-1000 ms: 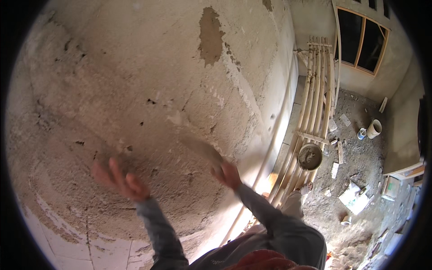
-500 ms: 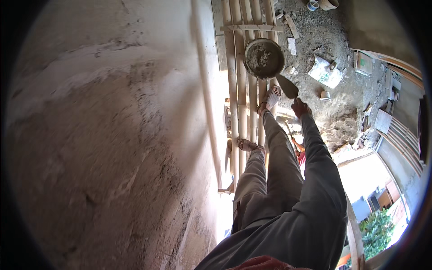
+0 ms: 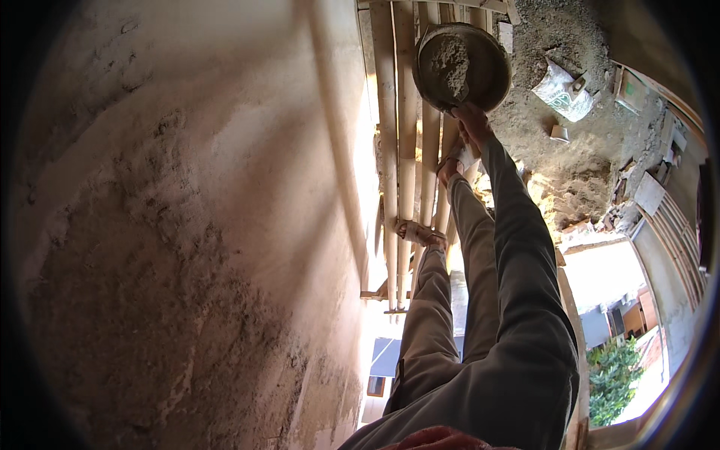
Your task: The person applies wet plaster to a wall using a trowel, scooping mixture from a handheld bucket and spreading it across the wall surface while standing on scaffolding.
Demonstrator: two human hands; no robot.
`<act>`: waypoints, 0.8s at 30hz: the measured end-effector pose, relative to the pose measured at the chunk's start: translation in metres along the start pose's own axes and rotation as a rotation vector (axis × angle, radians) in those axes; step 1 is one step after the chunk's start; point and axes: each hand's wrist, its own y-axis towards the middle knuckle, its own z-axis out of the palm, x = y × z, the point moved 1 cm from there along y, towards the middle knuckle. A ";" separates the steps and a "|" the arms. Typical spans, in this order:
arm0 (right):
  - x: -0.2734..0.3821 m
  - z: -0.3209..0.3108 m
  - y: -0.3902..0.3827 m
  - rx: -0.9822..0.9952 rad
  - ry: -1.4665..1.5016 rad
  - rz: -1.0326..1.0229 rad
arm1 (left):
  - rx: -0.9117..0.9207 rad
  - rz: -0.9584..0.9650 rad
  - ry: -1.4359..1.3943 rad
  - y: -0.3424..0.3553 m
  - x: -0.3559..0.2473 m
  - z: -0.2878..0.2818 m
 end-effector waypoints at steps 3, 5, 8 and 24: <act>0.013 -0.006 -0.053 -0.054 -0.064 -0.107 | -0.009 -0.005 0.006 0.006 0.008 -0.003; 0.005 -0.021 -0.064 -0.081 -0.077 -0.132 | -0.015 -0.033 0.011 0.002 0.018 -0.004; 0.028 -0.021 -0.093 -0.071 -0.027 -0.077 | -0.034 -0.074 0.055 -0.003 0.046 -0.020; 0.417 0.128 -0.572 0.160 0.647 -1.180 | 0.059 -0.635 0.360 -0.032 0.167 -0.085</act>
